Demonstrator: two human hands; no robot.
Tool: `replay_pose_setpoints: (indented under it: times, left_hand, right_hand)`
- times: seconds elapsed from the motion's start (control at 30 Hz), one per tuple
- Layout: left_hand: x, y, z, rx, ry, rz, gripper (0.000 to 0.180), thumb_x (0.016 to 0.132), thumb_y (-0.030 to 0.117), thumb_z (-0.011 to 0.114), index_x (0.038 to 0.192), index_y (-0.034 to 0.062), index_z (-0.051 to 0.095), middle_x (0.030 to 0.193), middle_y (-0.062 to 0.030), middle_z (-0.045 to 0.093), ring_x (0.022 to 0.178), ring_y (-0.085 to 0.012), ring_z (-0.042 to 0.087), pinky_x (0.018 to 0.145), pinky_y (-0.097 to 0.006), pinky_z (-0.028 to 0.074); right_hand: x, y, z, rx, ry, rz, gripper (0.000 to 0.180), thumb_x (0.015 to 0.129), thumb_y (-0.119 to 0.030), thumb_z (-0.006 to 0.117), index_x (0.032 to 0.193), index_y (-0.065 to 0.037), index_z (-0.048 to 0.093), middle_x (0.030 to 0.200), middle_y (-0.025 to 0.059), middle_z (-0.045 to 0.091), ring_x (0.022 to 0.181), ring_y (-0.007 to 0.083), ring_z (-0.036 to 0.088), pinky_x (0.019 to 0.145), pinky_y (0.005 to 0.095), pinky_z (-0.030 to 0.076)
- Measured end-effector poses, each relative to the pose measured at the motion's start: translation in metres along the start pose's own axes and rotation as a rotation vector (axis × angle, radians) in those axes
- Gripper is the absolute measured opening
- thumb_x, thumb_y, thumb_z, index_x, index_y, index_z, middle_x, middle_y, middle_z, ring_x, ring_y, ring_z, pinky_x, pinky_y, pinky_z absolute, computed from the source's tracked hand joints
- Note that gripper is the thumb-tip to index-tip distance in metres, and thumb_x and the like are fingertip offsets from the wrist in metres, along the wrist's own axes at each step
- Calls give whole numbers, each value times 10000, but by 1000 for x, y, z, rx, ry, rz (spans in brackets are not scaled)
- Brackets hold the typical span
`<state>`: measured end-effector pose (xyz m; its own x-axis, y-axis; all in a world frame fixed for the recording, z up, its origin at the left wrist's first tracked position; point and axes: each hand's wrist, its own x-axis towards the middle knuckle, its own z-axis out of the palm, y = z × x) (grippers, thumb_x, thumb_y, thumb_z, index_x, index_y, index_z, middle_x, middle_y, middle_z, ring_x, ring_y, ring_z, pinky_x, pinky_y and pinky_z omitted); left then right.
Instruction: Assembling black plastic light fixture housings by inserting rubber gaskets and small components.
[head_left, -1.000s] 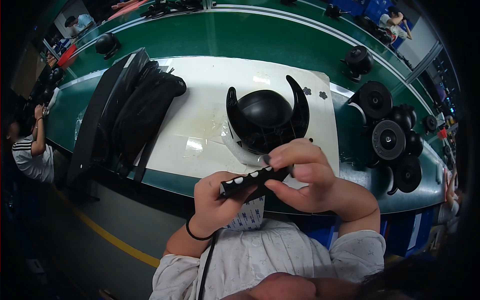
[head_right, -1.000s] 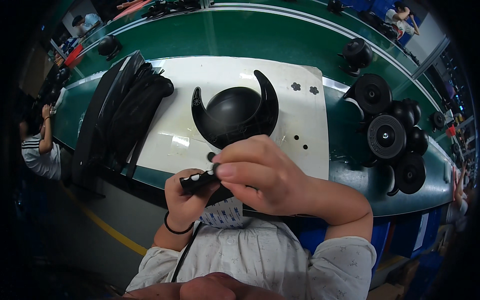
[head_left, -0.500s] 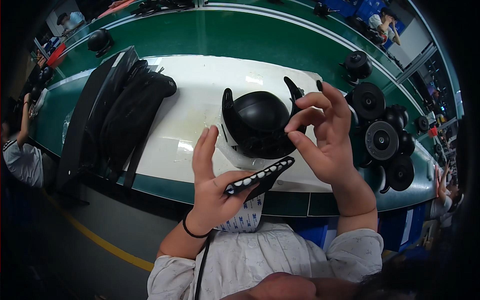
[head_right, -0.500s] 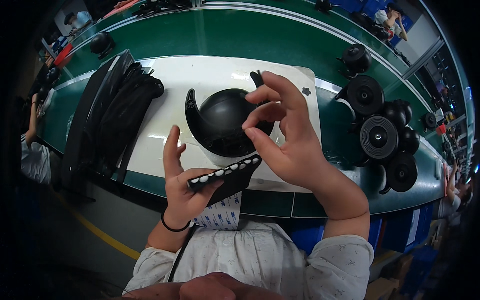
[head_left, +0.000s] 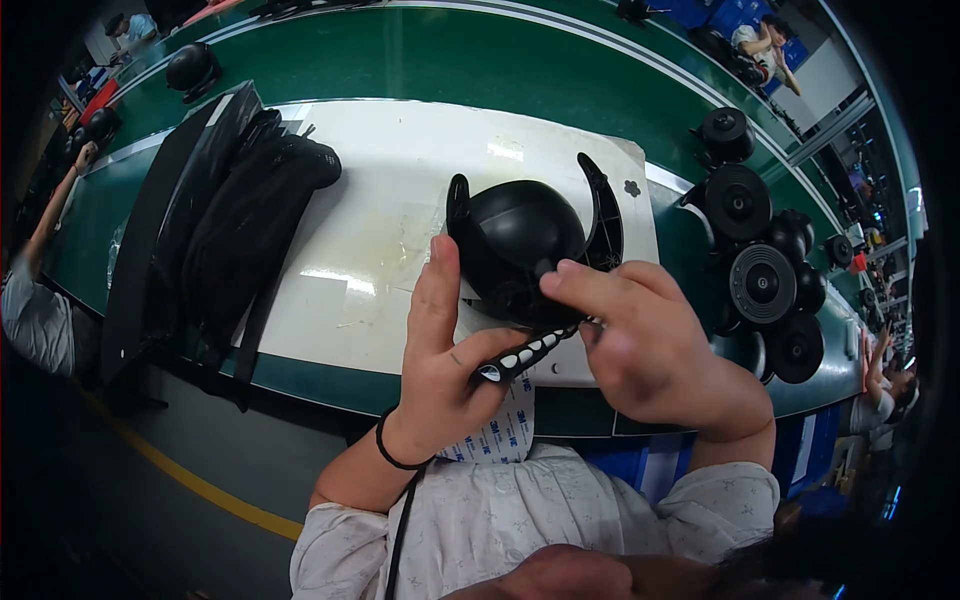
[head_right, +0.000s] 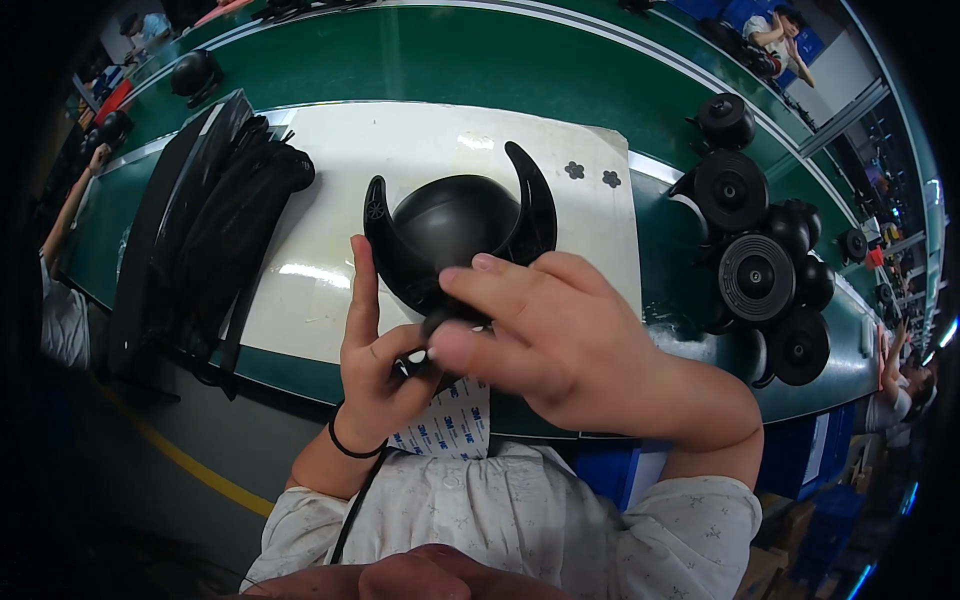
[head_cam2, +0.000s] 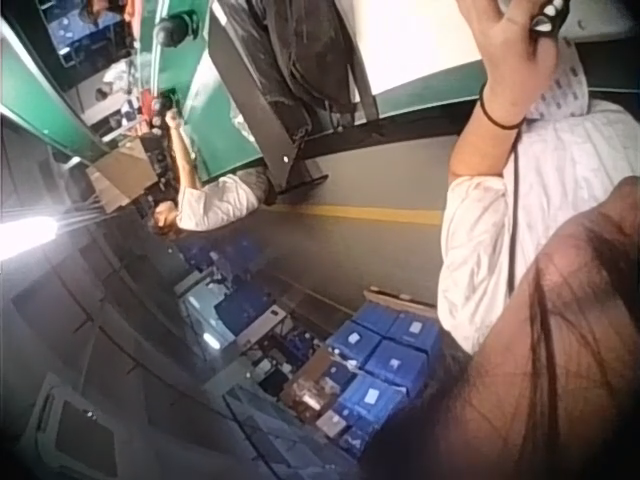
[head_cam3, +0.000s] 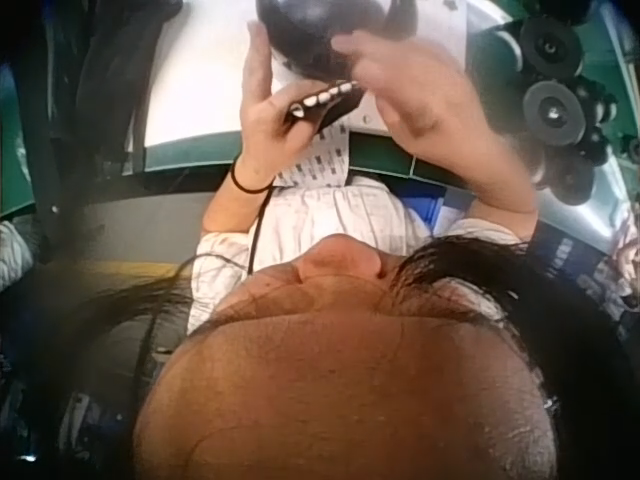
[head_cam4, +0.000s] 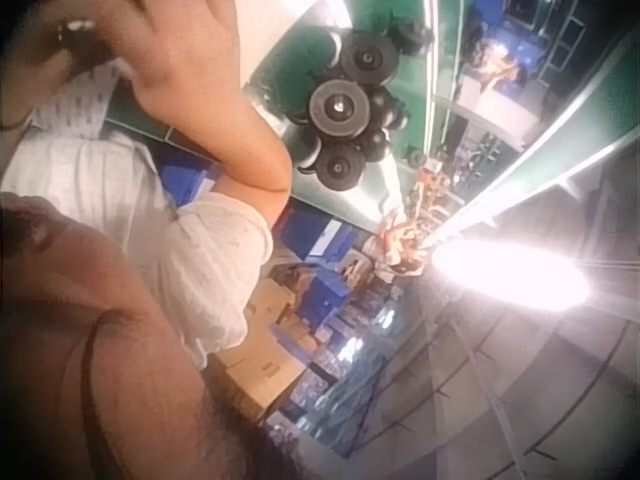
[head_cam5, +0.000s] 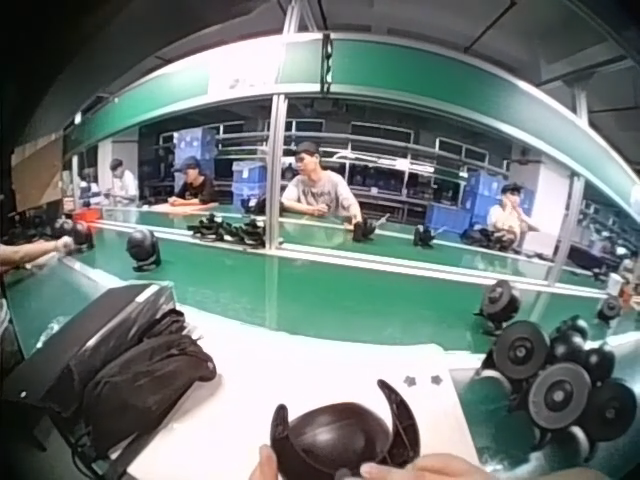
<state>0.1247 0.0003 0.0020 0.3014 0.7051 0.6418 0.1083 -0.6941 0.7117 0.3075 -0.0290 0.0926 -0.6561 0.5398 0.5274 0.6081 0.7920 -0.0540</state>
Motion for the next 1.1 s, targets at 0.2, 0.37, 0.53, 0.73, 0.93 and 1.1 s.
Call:
replay_pose_setpoints:
  times: [0.2, 0.37, 0.53, 0.73, 0.93, 1.1]
  left_hand:
    - [0, -5, 0, 77, -9, 80, 247, 575, 0, 666, 802, 94, 647, 1387, -286, 148, 1282, -410, 204, 1008, -456, 207]
    - [-1, -3, 1, 86, -15, 64, 255, 591, 13, 716, 821, 103, 651, 1389, -289, 128, 1286, -409, 193, 1026, -413, 223]
    - [-1, -2, 2, 127, -11, 49, 258, 574, -18, 681, 806, 89, 647, 1382, -304, 130, 1278, -412, 217, 1025, -400, 229]
    - [-2, -1, 5, 88, 25, 22, 218, 562, -5, 620, 758, 89, 636, 1382, -289, 172, 1276, -398, 235, 985, -517, 179]
    - [-1, -1, 4, 157, 20, 41, 172, 586, -46, 662, 728, 47, 633, 1378, -308, 144, 1242, -406, 305, 982, -331, 303]
    - [-1, 0, 4, 156, 20, 23, 143, 610, -17, 692, 722, 48, 630, 1383, -293, 151, 1248, -392, 303, 983, -334, 302]
  right_hand:
    - [-14, 3, 2, 301, 145, 284, 686, 692, 76, 594, 1252, -116, 247, 914, 41, 581, 994, 184, 539, 950, 455, 186]
    - [-13, -1, 7, 368, 22, 448, 599, 745, 43, 552, 1252, -111, 273, 824, 2, 530, 915, 147, 540, 981, 506, 102]
    - [-12, -2, 10, 195, 36, 415, 597, 720, 48, 568, 1248, -74, 318, 795, -5, 558, 920, 164, 541, 969, 490, 135]
    - [-34, -9, 9, -96, 85, 233, 536, 689, 8, 610, 1193, -71, 444, 907, 17, 630, 1021, 157, 524, 949, 444, 159]
    - [-33, 13, -5, 198, 186, 459, 317, 720, -187, 675, 1017, -106, 603, 1076, 65, 532, 1064, 223, 449, 910, 356, 291]
    - [-35, 28, 11, 554, 331, 730, 112, 760, -163, 652, 839, -84, 637, 1037, 63, 473, 1024, 192, 421, 897, 318, 324]
